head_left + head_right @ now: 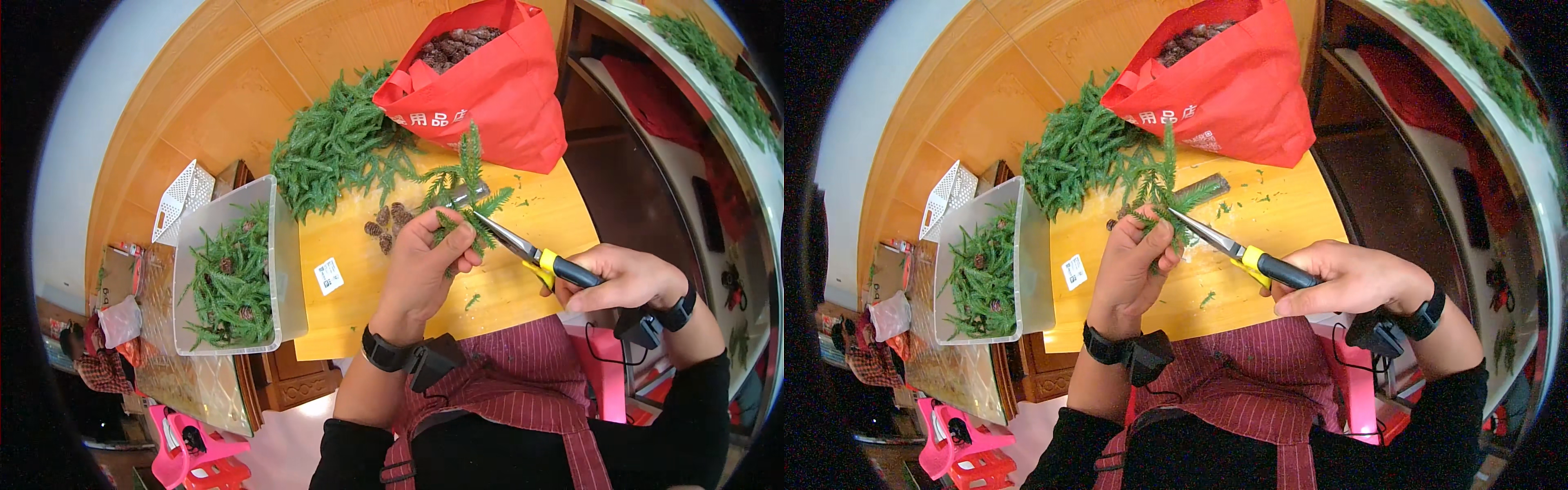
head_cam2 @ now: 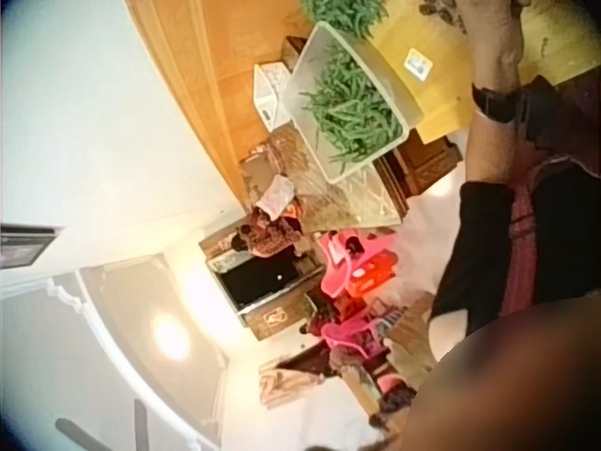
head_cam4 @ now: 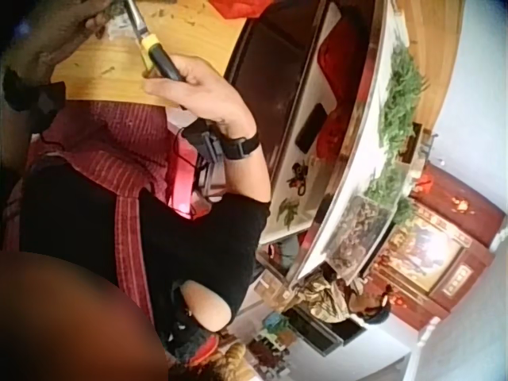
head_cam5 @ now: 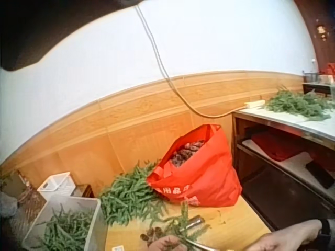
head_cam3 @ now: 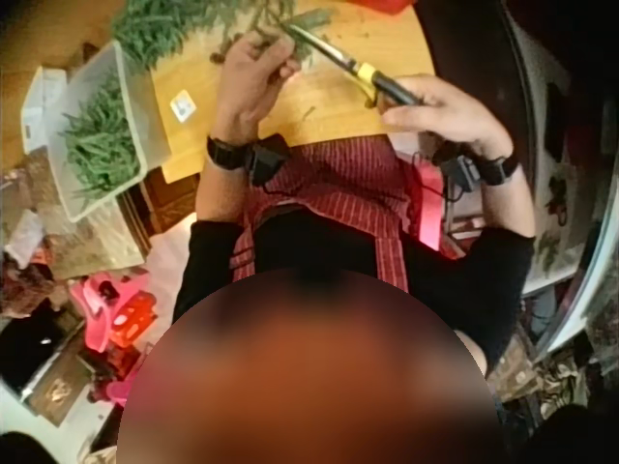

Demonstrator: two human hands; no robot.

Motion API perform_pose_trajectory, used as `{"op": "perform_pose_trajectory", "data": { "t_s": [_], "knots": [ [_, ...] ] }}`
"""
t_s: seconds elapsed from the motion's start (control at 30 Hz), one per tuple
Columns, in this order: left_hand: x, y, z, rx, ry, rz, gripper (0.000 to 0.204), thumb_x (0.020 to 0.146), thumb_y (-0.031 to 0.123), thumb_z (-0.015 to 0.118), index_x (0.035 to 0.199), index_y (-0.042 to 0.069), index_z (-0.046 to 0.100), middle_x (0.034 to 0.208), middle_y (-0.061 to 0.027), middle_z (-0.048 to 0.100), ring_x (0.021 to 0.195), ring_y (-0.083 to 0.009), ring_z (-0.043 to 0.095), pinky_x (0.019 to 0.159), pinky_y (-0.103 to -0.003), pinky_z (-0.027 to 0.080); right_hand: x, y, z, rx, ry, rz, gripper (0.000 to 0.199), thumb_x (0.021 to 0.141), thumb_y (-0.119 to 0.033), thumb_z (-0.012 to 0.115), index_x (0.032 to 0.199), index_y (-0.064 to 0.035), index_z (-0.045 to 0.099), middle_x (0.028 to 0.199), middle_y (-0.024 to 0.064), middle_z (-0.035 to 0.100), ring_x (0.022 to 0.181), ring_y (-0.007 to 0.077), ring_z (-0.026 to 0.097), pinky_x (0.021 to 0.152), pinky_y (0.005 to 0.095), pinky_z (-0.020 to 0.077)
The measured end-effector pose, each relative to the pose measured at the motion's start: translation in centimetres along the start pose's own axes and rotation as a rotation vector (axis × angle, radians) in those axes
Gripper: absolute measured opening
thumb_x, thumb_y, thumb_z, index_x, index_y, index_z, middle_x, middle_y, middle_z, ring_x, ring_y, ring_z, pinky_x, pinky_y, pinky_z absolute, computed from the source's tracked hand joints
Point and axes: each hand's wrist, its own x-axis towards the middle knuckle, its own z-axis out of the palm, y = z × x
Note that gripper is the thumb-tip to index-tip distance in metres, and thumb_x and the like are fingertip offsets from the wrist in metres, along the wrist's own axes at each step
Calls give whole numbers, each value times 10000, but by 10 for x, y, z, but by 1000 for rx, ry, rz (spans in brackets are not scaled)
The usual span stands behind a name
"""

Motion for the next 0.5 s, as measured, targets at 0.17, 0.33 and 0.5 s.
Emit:
{"op": "perform_pose_trajectory", "data": {
  "t_s": [0.17,0.33,0.5],
  "knots": [
    [-1,0,2,5,30,0,98,832,79,583,891,32,521,719,-34,572,597,-98,567,527,-190,443,1,4,-3,-233,52,-92,178,787,-178,626,811,-14,563,646,-27,471,572,65,418,535,223,361],
    [-1,0,4,31,79,-40,84,842,58,564,892,73,499,721,-26,540,583,-89,499,499,-172,383,0,4,-3,-413,140,-120,210,756,-172,646,819,9,560,624,28,444,546,102,421,523,249,356],
    [-1,-2,-2,-123,29,-119,111,841,76,571,932,60,508,751,-73,592,585,-84,549,503,-160,420,0,2,-2,-481,152,-145,223,745,-167,655,808,26,563,617,53,440,534,126,434,505,278,359]
  ]
}}
